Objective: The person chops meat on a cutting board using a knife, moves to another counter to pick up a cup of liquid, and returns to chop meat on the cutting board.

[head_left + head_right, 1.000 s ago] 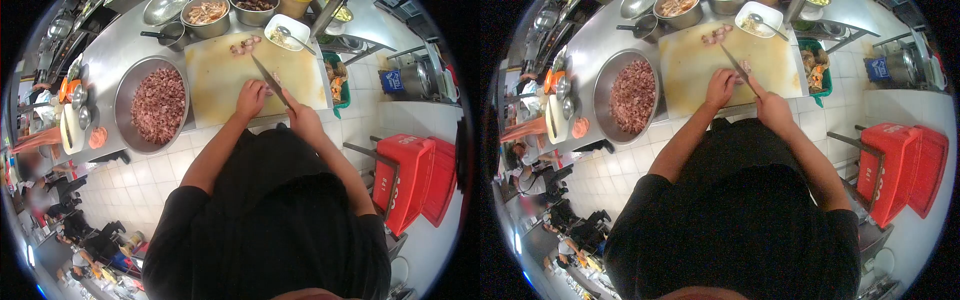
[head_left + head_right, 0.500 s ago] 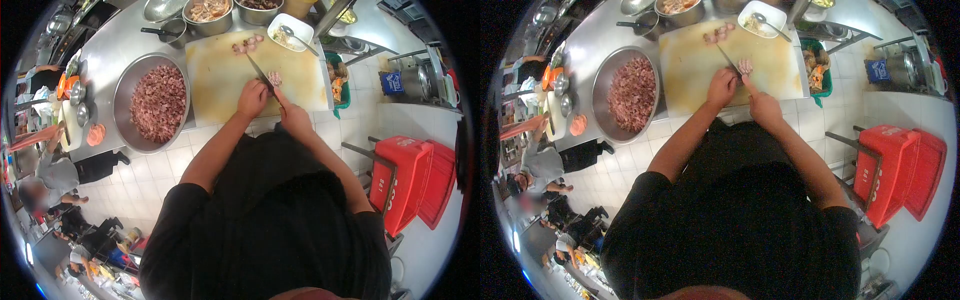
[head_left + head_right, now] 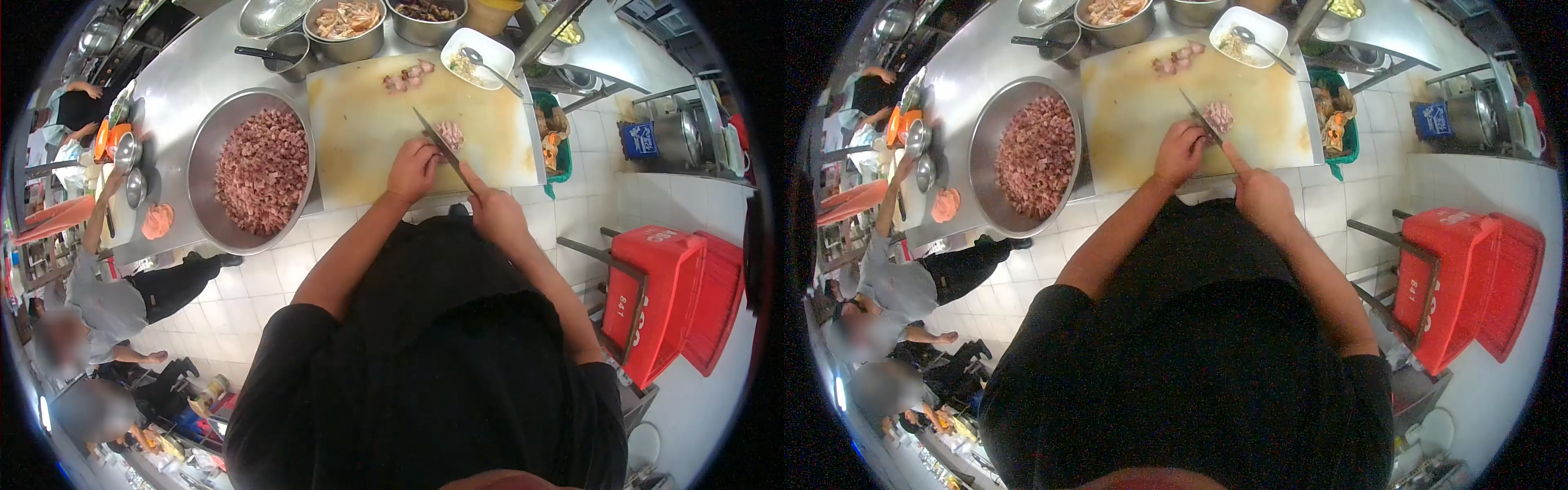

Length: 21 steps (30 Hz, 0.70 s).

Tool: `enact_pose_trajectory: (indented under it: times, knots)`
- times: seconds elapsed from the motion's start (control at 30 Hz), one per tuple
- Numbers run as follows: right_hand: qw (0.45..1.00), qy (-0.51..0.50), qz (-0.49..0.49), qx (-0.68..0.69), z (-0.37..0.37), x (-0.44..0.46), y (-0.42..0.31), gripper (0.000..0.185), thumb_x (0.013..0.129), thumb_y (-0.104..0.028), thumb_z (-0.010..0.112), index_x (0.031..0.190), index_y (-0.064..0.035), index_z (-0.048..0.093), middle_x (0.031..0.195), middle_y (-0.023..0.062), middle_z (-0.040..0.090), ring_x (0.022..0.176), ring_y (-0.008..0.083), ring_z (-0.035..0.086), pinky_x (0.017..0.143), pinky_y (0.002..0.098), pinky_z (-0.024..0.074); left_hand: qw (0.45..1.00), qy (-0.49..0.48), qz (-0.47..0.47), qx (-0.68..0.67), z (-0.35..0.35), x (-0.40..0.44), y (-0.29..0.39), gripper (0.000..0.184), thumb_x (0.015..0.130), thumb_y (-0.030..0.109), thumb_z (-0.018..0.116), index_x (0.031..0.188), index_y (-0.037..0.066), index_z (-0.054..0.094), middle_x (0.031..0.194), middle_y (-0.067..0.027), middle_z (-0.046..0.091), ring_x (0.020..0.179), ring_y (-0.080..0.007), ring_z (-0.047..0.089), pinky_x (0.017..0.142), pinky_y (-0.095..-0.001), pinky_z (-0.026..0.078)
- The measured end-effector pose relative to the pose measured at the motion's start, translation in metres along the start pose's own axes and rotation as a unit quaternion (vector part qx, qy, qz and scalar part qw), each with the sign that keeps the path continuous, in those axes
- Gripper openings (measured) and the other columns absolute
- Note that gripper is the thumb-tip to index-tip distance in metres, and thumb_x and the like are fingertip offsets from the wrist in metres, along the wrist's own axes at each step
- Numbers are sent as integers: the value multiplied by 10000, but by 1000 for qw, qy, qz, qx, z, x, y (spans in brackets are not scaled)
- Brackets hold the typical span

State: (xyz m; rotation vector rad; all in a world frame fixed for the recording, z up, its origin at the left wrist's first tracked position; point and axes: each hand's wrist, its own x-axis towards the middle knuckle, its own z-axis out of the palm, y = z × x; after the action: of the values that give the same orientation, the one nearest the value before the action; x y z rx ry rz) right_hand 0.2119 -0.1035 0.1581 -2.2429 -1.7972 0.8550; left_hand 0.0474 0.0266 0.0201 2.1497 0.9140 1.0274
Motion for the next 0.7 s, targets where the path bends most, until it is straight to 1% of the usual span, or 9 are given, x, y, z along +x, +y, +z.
enact_pose_trajectory:
  times: [0.1,0.2,0.3,0.4,0.5,0.6,0.7]
  knots:
    - [1000,-16,10,6,-5,2,-3,712,989,-127,616,1628,-336,379,875,300,702,852,510,683,792,606,529,1000,-4,8,0,-1,0,-1,108,878,56,700,987,50,701,1045,-135,653,1016,-379,620,913,-476,523]
    - [999,16,-6,47,13,9,5,712,990,-127,618,1628,-330,376,867,307,698,836,518,678,775,611,527,1000,-6,12,0,1,0,-6,136,886,40,701,1022,33,690,1045,-159,663,1015,-397,628,906,-476,526]
    - [999,16,11,41,35,24,8,748,996,-158,606,1656,-345,308,877,286,719,804,489,702,768,592,562,999,-38,-20,10,0,2,-7,130,899,44,687,1029,35,688,1045,-163,665,1016,-397,629,905,-475,528]
    - [999,29,-7,45,28,31,14,744,999,-164,606,1657,-343,309,866,286,717,811,488,704,765,591,560,1000,-27,-9,-8,0,2,-7,134,906,56,689,1038,35,684,1048,-165,669,1027,-392,632,903,-472,530]
    - [997,64,-26,36,26,26,15,735,1000,-165,607,1654,-337,319,857,283,715,807,485,705,756,589,561,1000,0,0,-10,0,-1,-3,124,880,37,697,1003,29,679,1014,-141,662,999,-381,626,898,-461,528]
    - [998,54,-25,22,18,13,11,729,999,-164,612,1651,-332,330,852,275,716,808,476,710,750,586,565,1000,2,-6,-17,-2,-3,-1,131,903,66,713,1027,34,688,1054,-162,673,1045,-384,636,904,-463,532]
    - [999,32,-10,0,11,1,-2,711,980,-130,642,1624,-307,400,818,289,697,785,495,688,735,587,538,1000,-7,4,-9,-3,-1,-4,119,900,60,718,1013,35,691,1055,-161,671,1048,-383,636,902,-459,533]
